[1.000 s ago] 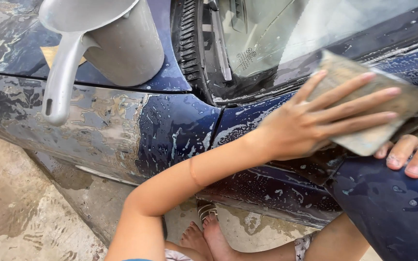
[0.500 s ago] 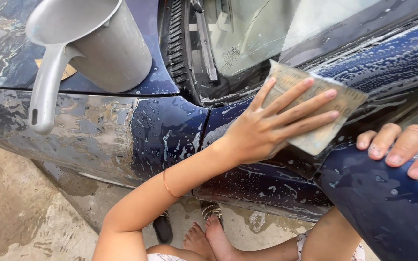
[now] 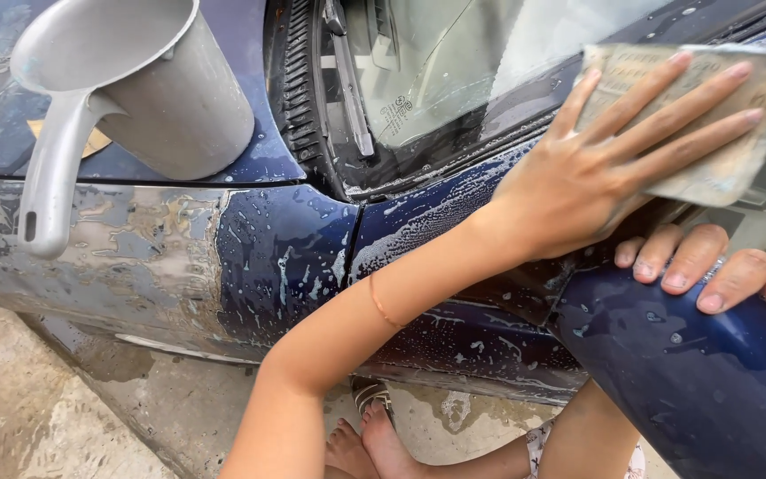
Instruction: The person sands the side panel of a blue car near the side mirror using a sanding block. They repeatedly rub the surface in circular and back-and-forth motions, occasionally dipping the sanding block into a grey plastic pitcher to wet it.
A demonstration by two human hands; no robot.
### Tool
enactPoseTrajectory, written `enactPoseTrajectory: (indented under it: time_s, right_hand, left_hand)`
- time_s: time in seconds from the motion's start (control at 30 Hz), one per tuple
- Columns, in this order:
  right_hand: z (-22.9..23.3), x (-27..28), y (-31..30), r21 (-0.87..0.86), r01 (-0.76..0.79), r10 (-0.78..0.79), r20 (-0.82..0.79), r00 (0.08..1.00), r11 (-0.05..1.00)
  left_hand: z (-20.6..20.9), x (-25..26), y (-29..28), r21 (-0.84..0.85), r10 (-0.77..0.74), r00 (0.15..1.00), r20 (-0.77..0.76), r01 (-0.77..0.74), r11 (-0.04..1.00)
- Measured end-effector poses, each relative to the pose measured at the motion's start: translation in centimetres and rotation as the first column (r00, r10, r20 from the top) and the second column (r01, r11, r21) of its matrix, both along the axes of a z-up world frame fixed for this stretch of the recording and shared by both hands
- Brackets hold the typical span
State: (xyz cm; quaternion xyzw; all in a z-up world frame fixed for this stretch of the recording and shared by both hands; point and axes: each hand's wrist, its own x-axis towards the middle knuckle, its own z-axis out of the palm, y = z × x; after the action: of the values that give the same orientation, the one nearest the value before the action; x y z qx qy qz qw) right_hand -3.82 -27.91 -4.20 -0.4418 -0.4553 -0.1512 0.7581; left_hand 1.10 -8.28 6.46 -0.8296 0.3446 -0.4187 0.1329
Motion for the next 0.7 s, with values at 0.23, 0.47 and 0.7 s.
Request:
enactPoseTrajectory:
  time_s: [0.23, 0.47, 0.7]
  right_hand:
    - [1.0, 0.1, -0.1, -0.02, 0.017, -0.017, -0.002, 1.0, 1.0]
    - [1.6, -0.1, -0.2, -0.09, -0.054, 0.053, -0.015, 0.998, 0.995]
    - [1.2, 0.4, -0.5, -0.087, -0.07, 0.072, 0.016, 0.997, 0.994]
  left_hand:
    - [-3.8, -0.9, 5.5, 0.129, -0.05, 0.991, -0.126, 0.066, 0.989]
    - [-7.2, -1.5, 8.9, 0.103, -0.066, 0.978, -0.2, 0.088, 0.991]
    - [-6.0, -1.6, 7.0, 0.144, 0.021, 0.982, -0.186, 0.006, 0.99]
